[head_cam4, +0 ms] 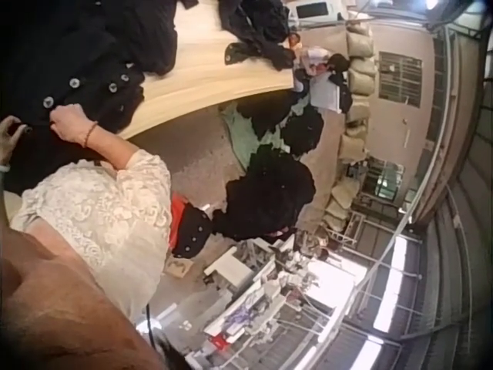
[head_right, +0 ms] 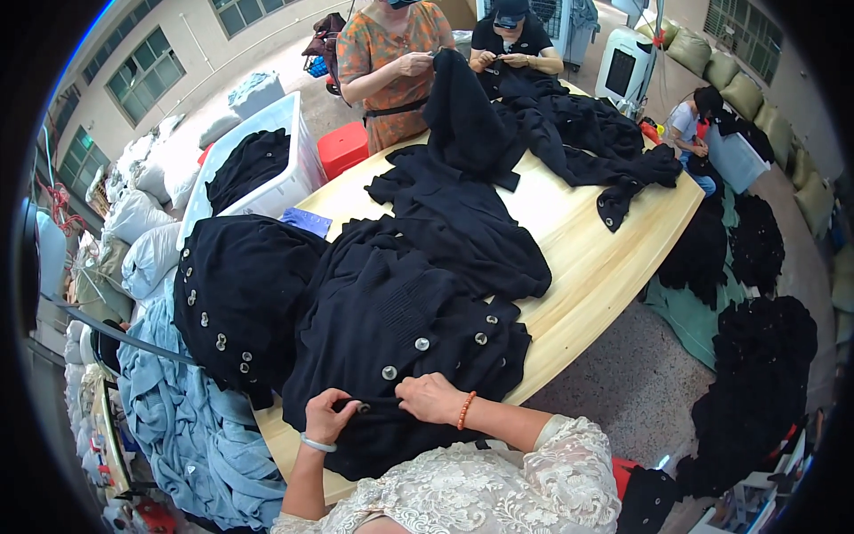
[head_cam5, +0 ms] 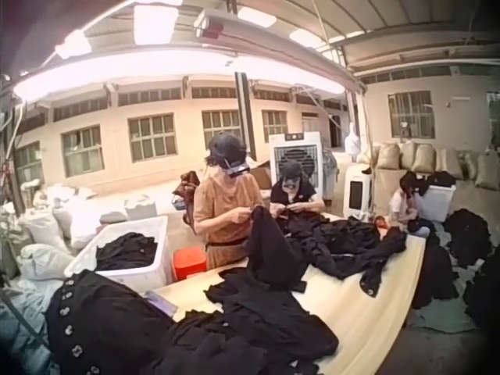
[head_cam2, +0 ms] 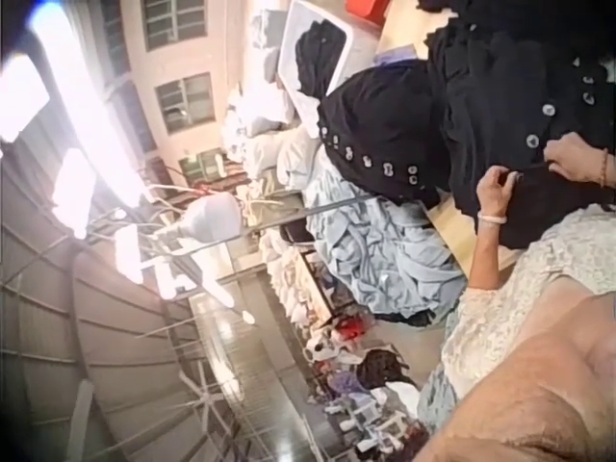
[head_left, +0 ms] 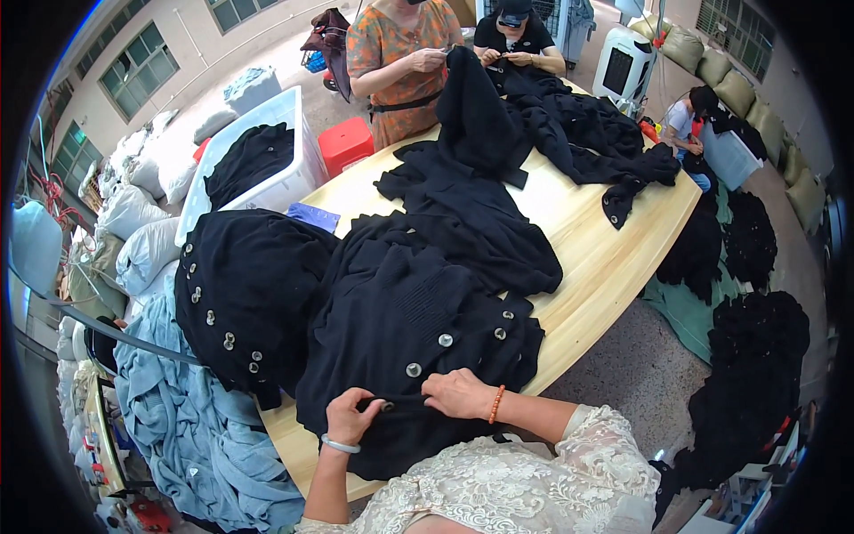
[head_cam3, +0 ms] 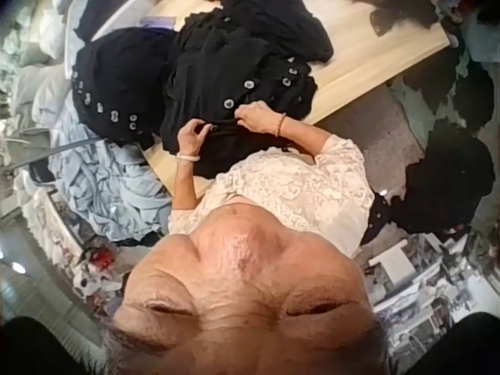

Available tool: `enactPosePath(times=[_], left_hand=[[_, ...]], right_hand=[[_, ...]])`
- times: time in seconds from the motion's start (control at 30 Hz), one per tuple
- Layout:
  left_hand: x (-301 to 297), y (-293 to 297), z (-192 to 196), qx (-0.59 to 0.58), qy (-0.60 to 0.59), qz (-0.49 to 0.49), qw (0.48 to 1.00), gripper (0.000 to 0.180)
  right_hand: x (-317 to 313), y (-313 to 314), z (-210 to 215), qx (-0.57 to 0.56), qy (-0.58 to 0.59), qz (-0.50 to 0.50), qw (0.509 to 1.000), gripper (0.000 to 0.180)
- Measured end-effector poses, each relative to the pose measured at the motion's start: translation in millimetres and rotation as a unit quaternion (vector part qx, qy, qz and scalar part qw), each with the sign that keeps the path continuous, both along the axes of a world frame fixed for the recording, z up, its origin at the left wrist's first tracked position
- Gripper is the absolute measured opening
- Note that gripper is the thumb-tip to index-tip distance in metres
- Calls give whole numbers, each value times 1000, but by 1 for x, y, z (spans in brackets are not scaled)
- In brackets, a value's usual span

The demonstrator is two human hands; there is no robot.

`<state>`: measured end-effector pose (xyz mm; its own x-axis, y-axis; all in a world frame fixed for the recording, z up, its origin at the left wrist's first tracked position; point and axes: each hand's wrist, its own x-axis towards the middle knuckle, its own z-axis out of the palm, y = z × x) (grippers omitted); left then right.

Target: Inspecting and buttoning black garments with metal grommets on a factory work table.

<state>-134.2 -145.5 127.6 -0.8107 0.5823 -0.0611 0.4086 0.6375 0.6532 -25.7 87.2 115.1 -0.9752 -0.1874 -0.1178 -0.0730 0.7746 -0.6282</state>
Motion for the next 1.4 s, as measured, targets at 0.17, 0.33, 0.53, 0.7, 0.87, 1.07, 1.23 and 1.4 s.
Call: enactPosePath(times=[0.17,0.33,0.53,0.7,0.87,1.07,1.23,1.4], left_hand=[[5,33,1,20,244,-104,964,18],[10,90,-16,65,124,-128,982,23],[3,87,-27,73,-72,-41,994,9],[3,83,-26,155,-342,24,927,9],[0,80,-17,153,-408,57,898,11],[16,65,-10,154,-243,-118,950,47],[26,63,-23,136,26,-131,982,24],[19,60,-28,159,-86,-90,979,25]], right_hand=[[5,-5,-14,29,52,-8,998,12],[2,-6,-18,-13,115,-31,993,14],[10,-1,-21,-68,116,-83,987,16],[11,-3,-19,-92,166,-132,973,22],[10,-3,-13,-100,178,-154,967,39],[8,7,-20,-56,119,-109,985,36],[3,11,-19,-96,80,-38,991,29],[0,9,-13,-135,103,-67,983,29]])
